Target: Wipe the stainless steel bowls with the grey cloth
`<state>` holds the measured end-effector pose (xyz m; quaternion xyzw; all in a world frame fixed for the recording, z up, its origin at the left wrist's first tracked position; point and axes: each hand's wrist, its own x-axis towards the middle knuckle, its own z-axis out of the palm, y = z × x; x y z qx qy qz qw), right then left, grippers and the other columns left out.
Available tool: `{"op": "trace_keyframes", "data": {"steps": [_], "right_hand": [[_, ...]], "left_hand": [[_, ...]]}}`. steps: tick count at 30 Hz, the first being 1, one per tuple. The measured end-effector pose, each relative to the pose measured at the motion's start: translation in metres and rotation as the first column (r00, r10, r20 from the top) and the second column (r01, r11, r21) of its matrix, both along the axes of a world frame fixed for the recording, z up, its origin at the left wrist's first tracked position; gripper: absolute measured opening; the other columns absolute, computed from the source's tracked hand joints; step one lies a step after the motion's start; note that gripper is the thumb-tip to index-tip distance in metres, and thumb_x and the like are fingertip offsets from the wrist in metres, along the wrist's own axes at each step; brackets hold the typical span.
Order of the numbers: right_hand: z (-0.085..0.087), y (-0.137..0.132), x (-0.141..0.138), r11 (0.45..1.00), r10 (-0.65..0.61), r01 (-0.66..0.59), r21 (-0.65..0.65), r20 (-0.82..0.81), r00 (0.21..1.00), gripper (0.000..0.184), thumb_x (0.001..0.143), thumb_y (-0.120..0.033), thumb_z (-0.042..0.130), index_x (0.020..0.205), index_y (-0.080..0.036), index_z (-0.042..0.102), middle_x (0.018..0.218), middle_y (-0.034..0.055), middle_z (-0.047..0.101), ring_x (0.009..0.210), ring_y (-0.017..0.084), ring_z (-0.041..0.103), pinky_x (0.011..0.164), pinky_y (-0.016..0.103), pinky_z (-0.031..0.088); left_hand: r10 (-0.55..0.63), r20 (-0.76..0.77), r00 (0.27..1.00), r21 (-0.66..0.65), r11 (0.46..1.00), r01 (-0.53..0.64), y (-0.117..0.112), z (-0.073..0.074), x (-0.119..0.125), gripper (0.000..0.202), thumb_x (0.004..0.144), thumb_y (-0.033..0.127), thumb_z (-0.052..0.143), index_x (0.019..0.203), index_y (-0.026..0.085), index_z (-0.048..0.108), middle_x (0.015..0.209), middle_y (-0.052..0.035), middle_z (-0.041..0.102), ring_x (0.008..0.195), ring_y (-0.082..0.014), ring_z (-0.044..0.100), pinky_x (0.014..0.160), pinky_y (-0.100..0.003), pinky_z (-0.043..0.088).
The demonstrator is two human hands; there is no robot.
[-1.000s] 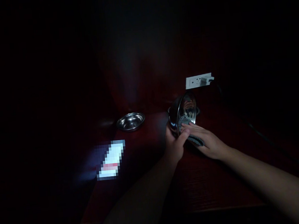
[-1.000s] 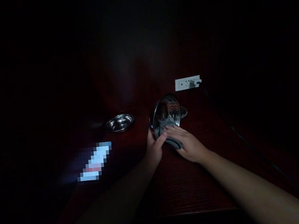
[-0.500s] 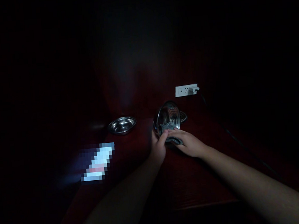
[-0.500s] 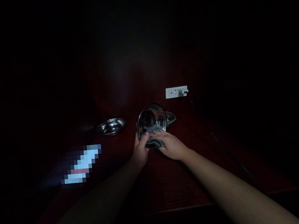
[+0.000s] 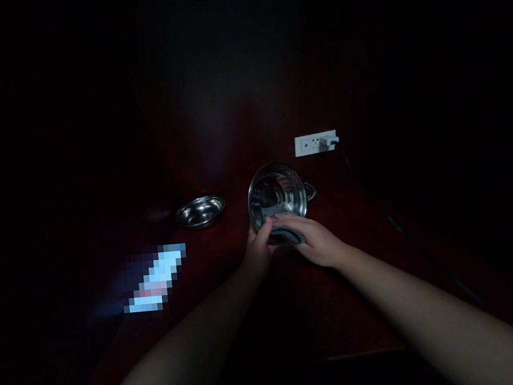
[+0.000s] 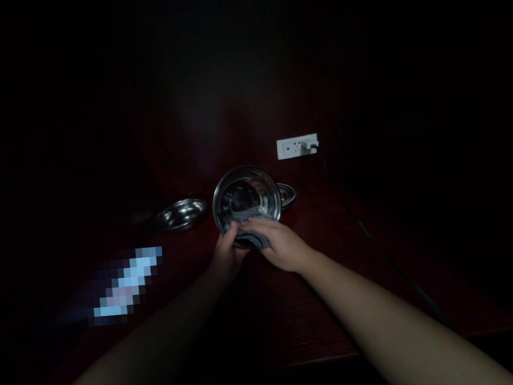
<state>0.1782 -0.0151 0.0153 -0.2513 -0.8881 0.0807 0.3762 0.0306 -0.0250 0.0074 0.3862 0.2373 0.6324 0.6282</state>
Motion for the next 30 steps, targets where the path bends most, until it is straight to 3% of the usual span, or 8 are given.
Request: {"op": "trace_keyframes", "data": {"steps": [4, 8, 13, 19, 26, 30], "right_hand": [[0.005, 0.0, 0.003, 0.999, 0.022, -0.021, -0.023, 0.014, 1.0, 0.047, 0.079, -0.012, 0.047, 0.125, -0.021, 0.047, 0.131, 0.0062, 0.049, 0.127, 0.02, 0.038, 0.106, 0.043, 0.03], [0.009, 0.0, 0.006, 1.0, 0.006, -0.002, -0.028, 0.139, 0.99, 0.045, 0.081, -0.013, 0.046, 0.125, -0.023, 0.048, 0.131, 0.0047, 0.05, 0.126, 0.021, 0.04, 0.107, 0.046, 0.027], [0.01, 0.003, 0.01, 0.993, -0.115, 0.113, 0.02, 0.23, 0.966, 0.047, 0.077, -0.009, 0.046, 0.122, -0.02, 0.05, 0.129, 0.0061, 0.051, 0.125, 0.022, 0.04, 0.108, 0.048, 0.025], [0.008, 0.009, 0.013, 0.973, -0.232, 0.225, 0.055, 0.205, 0.951, 0.05, 0.07, -0.006, 0.049, 0.118, -0.021, 0.054, 0.131, 0.0064, 0.05, 0.128, 0.024, 0.036, 0.108, 0.051, 0.023], [0.004, 0.007, 0.012, 0.985, -0.172, 0.172, 0.017, 0.2, 0.965, 0.048, 0.074, -0.009, 0.045, 0.121, -0.017, 0.052, 0.124, 0.0086, 0.056, 0.12, 0.022, 0.047, 0.108, 0.048, 0.026], [0.004, 0.004, 0.01, 0.994, -0.088, 0.096, -0.056, 0.125, 0.988, 0.044, 0.076, -0.011, 0.046, 0.118, -0.018, 0.054, 0.121, 0.0074, 0.058, 0.113, 0.021, 0.053, 0.104, 0.044, 0.034]], "left_hand": [[-0.066, -0.014, 0.998, -0.022, 0.998, 0.065, -0.003, 0.001, 0.0, 0.043, 0.075, 0.04, 0.059, 0.113, 0.021, 0.052, 0.117, -0.0097, 0.059, 0.106, -0.0274, 0.056, 0.082, -0.047, 0.048], [0.008, -0.048, 0.999, 0.002, 1.0, -0.008, -0.003, -0.001, -0.001, 0.045, 0.074, 0.04, 0.06, 0.113, 0.019, 0.051, 0.111, -0.0101, 0.062, 0.1, -0.0265, 0.059, 0.082, -0.046, 0.048], [0.116, -0.067, 0.991, -0.003, 0.993, -0.117, 0.001, -0.001, 0.0, 0.054, 0.069, 0.035, 0.066, 0.118, 0.021, 0.048, 0.112, -0.0072, 0.062, 0.102, -0.0243, 0.058, 0.088, -0.042, 0.046], [0.056, -0.078, 0.995, -0.005, 0.998, -0.056, -0.001, 0.001, -0.002, 0.06, 0.064, 0.026, 0.07, 0.119, 0.021, 0.048, 0.112, -0.0073, 0.062, 0.106, -0.0256, 0.056, 0.09, -0.042, 0.045], [-0.026, -0.076, 0.997, -0.081, 0.997, 0.02, -0.001, -0.002, -0.005, 0.057, 0.069, 0.036, 0.065, 0.121, 0.022, 0.048, 0.114, -0.0092, 0.06, 0.098, -0.0269, 0.059, 0.079, -0.046, 0.05], [-0.075, -0.043, 0.996, -0.155, 0.986, 0.068, 0.001, -0.002, -0.005, 0.053, 0.072, 0.047, 0.059, 0.118, 0.021, 0.051, 0.115, -0.0118, 0.06, 0.1, -0.0278, 0.059, 0.078, -0.048, 0.05]]}}
